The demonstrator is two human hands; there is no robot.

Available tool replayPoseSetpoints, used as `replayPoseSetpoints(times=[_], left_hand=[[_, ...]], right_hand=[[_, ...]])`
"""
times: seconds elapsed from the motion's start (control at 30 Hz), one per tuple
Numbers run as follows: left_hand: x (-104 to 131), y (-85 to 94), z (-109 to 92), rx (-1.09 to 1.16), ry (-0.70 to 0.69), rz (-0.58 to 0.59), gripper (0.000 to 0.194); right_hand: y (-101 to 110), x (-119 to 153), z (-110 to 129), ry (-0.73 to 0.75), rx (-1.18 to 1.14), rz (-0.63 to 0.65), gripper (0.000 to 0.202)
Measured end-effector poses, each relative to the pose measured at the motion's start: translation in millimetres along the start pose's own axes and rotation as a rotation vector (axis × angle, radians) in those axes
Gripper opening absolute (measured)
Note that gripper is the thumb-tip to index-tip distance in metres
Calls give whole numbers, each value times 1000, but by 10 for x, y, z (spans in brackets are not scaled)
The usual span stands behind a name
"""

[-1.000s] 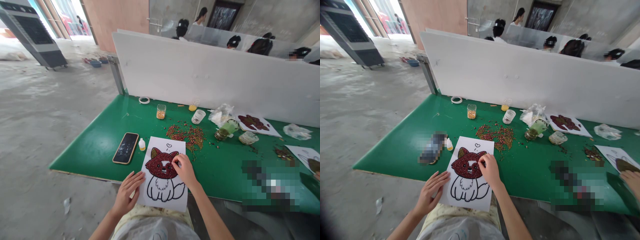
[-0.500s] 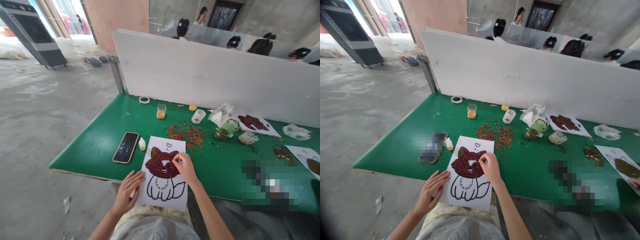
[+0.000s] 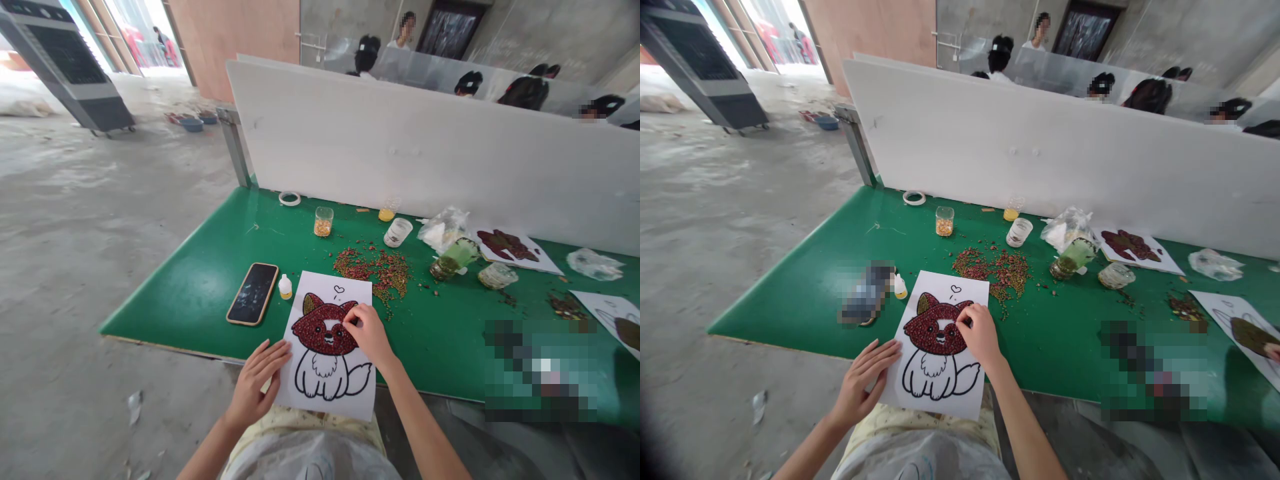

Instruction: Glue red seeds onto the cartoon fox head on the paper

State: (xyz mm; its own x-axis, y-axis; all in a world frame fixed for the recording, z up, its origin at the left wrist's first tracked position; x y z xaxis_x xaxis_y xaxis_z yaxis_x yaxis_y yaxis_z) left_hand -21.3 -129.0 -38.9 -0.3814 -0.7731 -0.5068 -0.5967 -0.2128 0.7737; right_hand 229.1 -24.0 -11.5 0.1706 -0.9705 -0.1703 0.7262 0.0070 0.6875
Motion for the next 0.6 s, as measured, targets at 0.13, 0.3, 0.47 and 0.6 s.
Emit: replayPoseSetpoints(times=[0.13, 0.3, 0.47, 0.6], left_hand=[[9, 3, 1, 2, 0, 6, 44], [5, 9, -3, 13, 4, -5, 44], [0, -3, 5, 18, 8, 5, 45], [2, -3, 5, 9, 5, 8, 46]], right_hand=[[-7, -14, -2, -6, 18, 10, 12], [-25, -12, 1, -5, 43, 4, 12], [-36, -7, 19, -36, 70, 15, 12], [-42, -5, 17, -36, 81, 12, 13]])
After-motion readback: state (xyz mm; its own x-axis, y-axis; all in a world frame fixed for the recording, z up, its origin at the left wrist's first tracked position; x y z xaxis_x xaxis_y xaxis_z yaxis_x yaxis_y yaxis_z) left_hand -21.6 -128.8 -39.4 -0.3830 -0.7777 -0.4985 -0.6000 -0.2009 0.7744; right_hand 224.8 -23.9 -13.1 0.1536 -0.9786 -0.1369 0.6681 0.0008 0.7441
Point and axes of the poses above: each hand's wrist, its own x-axis away from the middle knuckle, its own y-axis out of the back of the hand, z = x × y, the point moved 3 cm from there along -x, towards the middle knuckle, and after that the axes turned 3 degrees about -z, right-handed, at the moved point
